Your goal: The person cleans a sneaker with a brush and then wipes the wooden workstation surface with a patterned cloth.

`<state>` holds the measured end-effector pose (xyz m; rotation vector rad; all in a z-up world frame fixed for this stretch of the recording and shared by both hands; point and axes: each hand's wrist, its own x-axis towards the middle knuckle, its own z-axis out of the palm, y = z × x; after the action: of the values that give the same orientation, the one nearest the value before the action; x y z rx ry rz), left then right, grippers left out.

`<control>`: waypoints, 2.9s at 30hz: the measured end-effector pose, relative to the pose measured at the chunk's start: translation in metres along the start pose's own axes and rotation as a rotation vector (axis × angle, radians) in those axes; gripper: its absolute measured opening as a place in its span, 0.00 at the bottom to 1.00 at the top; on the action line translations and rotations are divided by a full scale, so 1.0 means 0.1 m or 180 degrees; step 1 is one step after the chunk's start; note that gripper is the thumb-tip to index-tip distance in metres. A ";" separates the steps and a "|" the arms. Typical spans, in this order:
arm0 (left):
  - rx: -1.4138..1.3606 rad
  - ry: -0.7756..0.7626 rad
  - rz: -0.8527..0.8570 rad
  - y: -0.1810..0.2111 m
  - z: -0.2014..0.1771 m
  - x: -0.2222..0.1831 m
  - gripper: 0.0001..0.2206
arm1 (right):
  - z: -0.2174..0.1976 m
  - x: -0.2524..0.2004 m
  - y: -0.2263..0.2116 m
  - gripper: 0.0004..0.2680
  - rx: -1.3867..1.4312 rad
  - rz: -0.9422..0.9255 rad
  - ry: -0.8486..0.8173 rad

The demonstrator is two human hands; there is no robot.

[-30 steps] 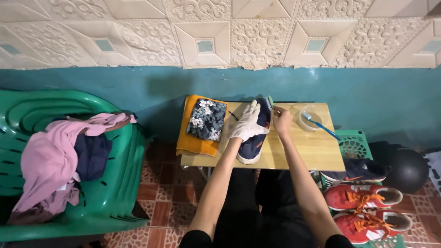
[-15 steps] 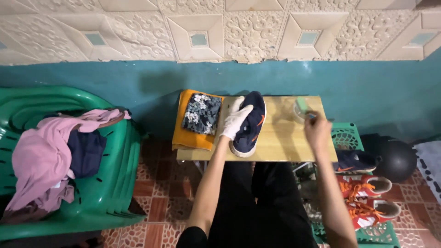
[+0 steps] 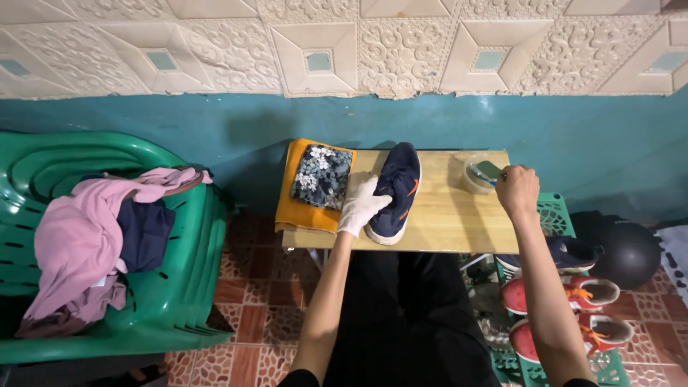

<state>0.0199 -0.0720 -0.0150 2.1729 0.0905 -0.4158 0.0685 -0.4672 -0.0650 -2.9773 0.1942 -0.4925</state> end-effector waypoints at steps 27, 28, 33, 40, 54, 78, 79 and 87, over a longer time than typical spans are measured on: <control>0.0068 0.0725 0.0226 0.18 0.05 -0.11 0.30 | -0.07 -0.21 -1.02 0.08 0.0939 -0.0517 0.0347; 0.0065 0.0725 0.0217 0.18 0.03 -0.15 0.30 | -0.10 -0.29 -1.18 0.08 0.0940 -0.0522 0.0339; -0.0184 0.0757 -0.0147 0.23 -0.27 -0.30 0.29 | -0.15 -0.57 -1.74 0.06 0.2137 -0.0186 -0.0142; 0.0281 0.1579 -0.0141 -0.25 -0.53 -0.05 0.24 | -0.42 -0.86 -2.03 0.13 0.2723 -0.0015 -0.0392; 0.1202 0.1951 -0.0041 -1.20 -0.34 0.86 0.23 | -0.15 -0.64 -2.00 0.23 0.2005 0.0024 -0.0732; -0.0424 0.0105 0.0466 0.30 0.14 0.08 0.47 | 0.19 0.24 -2.18 0.23 0.2713 -0.1222 -0.0816; -0.0418 0.0093 0.0458 0.21 0.20 0.11 0.47 | 0.27 0.20 -2.15 0.23 0.2718 -0.1207 -0.0823; -0.0643 0.1079 0.0978 -0.30 0.79 0.74 0.29 | 0.21 -0.23 -2.03 0.16 0.2673 -0.0502 -0.0790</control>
<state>0.0628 -0.1234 -0.1051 1.9949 -0.0147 0.1333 0.0751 -0.2621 -0.0647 -2.1973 -0.2234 -0.1467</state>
